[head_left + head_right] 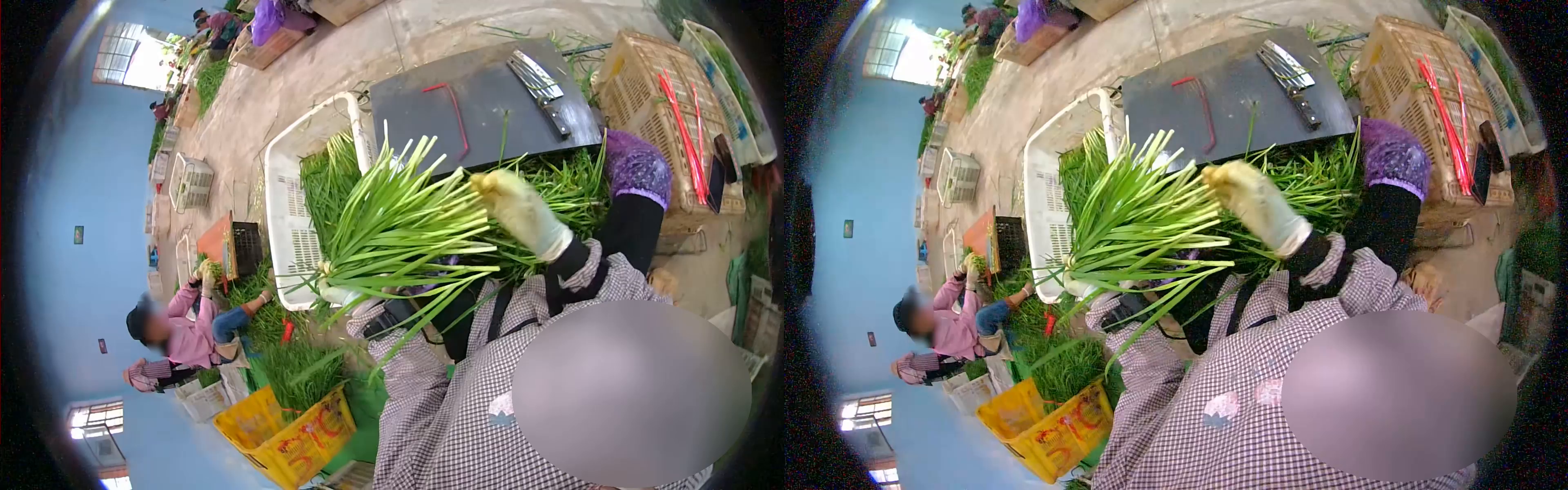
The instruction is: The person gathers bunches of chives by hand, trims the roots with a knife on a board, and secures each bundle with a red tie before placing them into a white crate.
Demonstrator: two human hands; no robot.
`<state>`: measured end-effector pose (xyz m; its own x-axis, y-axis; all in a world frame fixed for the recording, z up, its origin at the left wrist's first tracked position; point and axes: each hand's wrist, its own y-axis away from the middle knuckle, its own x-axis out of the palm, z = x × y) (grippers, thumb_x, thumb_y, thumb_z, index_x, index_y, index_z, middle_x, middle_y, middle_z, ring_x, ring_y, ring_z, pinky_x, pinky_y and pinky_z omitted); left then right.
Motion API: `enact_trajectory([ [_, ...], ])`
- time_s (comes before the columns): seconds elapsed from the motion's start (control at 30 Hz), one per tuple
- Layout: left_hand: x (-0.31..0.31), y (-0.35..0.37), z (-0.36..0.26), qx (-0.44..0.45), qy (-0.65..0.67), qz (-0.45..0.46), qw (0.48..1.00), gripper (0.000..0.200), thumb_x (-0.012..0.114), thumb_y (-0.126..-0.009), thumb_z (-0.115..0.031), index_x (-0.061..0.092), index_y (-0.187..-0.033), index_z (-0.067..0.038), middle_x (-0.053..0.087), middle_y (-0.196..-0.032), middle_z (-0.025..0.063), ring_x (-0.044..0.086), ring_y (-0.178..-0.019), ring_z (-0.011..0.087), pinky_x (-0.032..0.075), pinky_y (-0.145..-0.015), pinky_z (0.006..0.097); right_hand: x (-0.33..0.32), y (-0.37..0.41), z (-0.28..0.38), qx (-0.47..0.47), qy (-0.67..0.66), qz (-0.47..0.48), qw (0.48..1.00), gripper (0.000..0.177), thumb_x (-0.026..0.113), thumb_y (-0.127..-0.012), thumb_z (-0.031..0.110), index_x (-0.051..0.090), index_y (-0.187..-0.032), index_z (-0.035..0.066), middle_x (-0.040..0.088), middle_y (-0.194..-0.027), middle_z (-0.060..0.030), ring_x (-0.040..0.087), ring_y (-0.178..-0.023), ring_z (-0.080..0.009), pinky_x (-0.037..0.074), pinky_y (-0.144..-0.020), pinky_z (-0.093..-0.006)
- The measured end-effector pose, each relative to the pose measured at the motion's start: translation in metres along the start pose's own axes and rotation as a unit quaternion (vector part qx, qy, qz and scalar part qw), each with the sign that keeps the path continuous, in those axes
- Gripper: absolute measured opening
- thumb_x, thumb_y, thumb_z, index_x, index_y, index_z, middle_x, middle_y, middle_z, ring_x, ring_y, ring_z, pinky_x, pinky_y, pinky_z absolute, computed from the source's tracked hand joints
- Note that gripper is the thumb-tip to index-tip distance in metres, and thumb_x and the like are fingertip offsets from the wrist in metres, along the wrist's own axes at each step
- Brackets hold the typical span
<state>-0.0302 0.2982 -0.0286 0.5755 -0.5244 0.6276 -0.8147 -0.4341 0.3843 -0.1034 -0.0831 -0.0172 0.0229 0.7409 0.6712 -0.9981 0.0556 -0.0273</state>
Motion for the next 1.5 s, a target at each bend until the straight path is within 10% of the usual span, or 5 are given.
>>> enact_trajectory([
  [0.33,0.057,0.055,0.005,-0.003,0.037,-0.069,0.997,0.039,0.049,-0.099,-0.044,0.073,-0.115,-0.018,0.073,-0.111,0.0065,0.070,-0.099,0.0258,0.059,-0.086,0.0473,0.001,0.068,0.018,0.170,0.356,0.283,0.874,0.078,0.079,-0.097,0.036,0.044,-0.159,0.003,0.065,-0.142,-0.0196,0.067,-0.124,-0.0274,0.052,-0.110,-0.0392],
  [0.63,0.012,0.000,0.006,-0.002,0.017,-0.056,0.998,0.036,0.048,-0.098,-0.042,0.074,-0.108,-0.020,0.074,-0.104,0.0026,0.071,-0.096,0.0251,0.059,-0.084,0.0478,0.015,0.070,-0.014,0.301,-0.163,0.112,0.933,0.033,0.060,-0.110,0.024,0.065,-0.130,-0.001,0.070,-0.128,-0.0134,0.068,-0.121,-0.0235,0.056,-0.107,-0.0408],
  [0.9,-0.002,-0.013,0.011,-0.014,0.038,-0.038,0.998,0.034,0.047,-0.097,-0.040,0.075,-0.102,-0.022,0.074,-0.099,-0.0005,0.071,-0.094,0.0245,0.060,-0.083,0.0483,-0.059,0.082,0.018,0.212,-0.086,-0.020,0.973,0.018,0.065,-0.107,0.017,0.064,-0.116,0.001,0.061,-0.096,0.0014,0.041,-0.064,0.0000,0.043,-0.065,-0.0182],
  [1.23,0.030,0.015,0.005,0.006,0.133,0.021,0.991,0.032,0.045,-0.101,-0.043,0.068,-0.105,-0.022,0.069,-0.093,-0.0027,0.068,-0.085,0.0205,0.060,-0.079,0.0452,-0.011,0.045,0.150,-0.166,-0.114,-0.071,0.977,0.028,0.056,-0.112,0.021,0.061,-0.131,0.001,0.070,-0.112,-0.0074,0.069,-0.116,-0.0171,0.053,-0.115,-0.0389],
  [1.5,0.067,0.060,-0.009,0.056,0.151,0.156,0.975,0.045,0.049,-0.104,-0.033,0.067,-0.140,-0.016,0.069,-0.099,-0.0039,0.066,-0.093,0.0154,0.060,-0.083,0.0386,0.103,-0.015,0.029,0.038,0.258,0.125,0.957,0.018,0.060,-0.105,0.007,0.065,-0.121,0.000,0.073,-0.111,-0.0082,0.073,-0.109,-0.0165,0.055,-0.099,-0.0299],
])
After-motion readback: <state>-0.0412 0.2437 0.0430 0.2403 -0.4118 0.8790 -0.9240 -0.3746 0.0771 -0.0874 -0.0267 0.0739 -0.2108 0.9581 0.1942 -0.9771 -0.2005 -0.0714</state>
